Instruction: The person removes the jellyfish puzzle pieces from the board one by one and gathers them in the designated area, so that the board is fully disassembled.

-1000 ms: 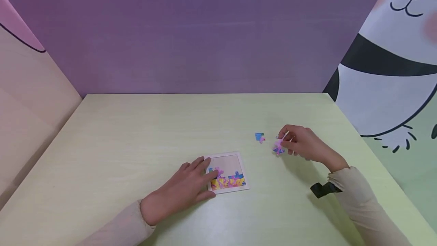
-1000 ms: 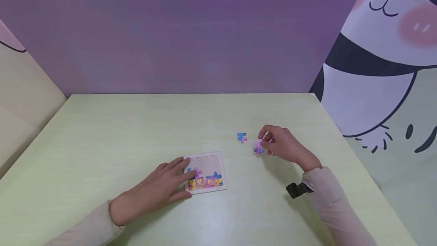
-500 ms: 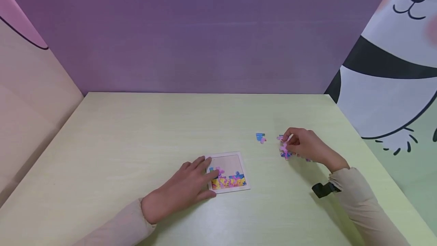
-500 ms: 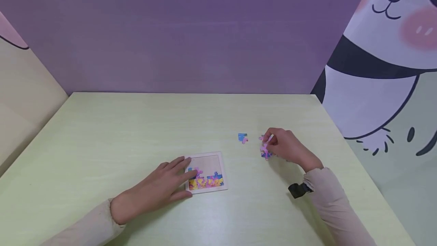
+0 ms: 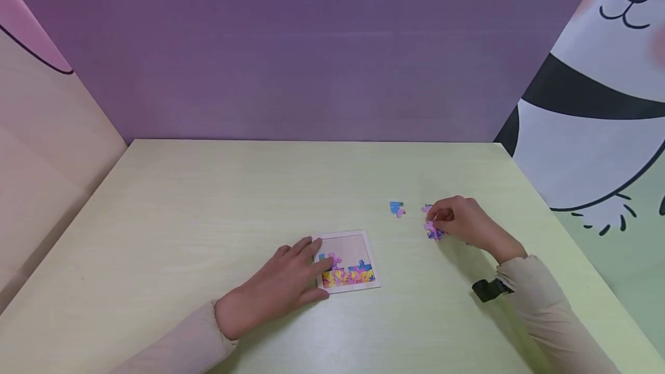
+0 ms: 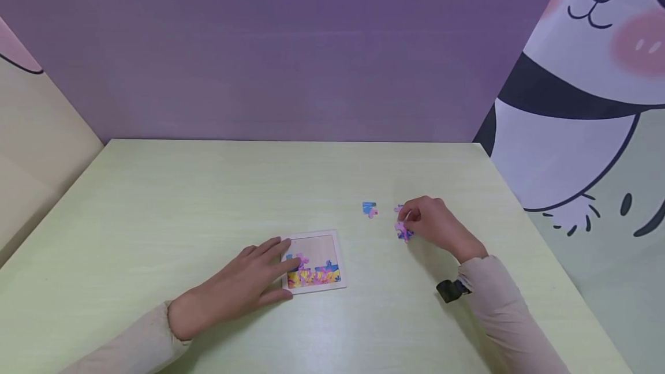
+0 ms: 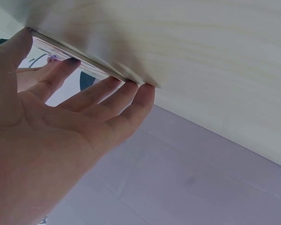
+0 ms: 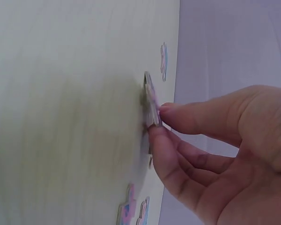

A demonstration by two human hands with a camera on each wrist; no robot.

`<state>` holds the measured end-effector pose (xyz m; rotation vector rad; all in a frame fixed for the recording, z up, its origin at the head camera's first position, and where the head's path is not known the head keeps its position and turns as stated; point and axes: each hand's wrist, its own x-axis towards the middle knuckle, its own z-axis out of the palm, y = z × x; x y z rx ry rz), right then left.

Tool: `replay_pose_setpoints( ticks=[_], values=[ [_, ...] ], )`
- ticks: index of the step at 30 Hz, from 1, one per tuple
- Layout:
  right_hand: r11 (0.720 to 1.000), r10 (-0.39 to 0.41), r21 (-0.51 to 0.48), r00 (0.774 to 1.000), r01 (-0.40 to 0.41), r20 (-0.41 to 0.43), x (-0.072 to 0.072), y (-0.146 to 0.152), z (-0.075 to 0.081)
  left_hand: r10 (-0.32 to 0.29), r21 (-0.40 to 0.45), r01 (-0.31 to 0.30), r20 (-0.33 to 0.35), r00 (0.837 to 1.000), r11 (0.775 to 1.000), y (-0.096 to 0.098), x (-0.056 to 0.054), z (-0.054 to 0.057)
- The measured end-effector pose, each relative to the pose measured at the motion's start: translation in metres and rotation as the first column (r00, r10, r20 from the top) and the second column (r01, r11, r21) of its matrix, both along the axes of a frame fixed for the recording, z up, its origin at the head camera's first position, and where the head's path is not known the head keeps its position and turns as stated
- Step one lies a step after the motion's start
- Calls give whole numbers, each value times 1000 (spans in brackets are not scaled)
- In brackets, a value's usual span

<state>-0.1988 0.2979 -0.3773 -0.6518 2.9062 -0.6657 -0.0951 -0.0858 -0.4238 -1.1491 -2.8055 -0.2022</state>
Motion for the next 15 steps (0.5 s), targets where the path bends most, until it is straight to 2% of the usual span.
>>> replay_pose_setpoints(
  ticks=[15],
  values=[
    [1000,16,18,997,-17,77,4,-5,3,-2,6,2,2,1000,1000,0,0,-1]
  ],
)
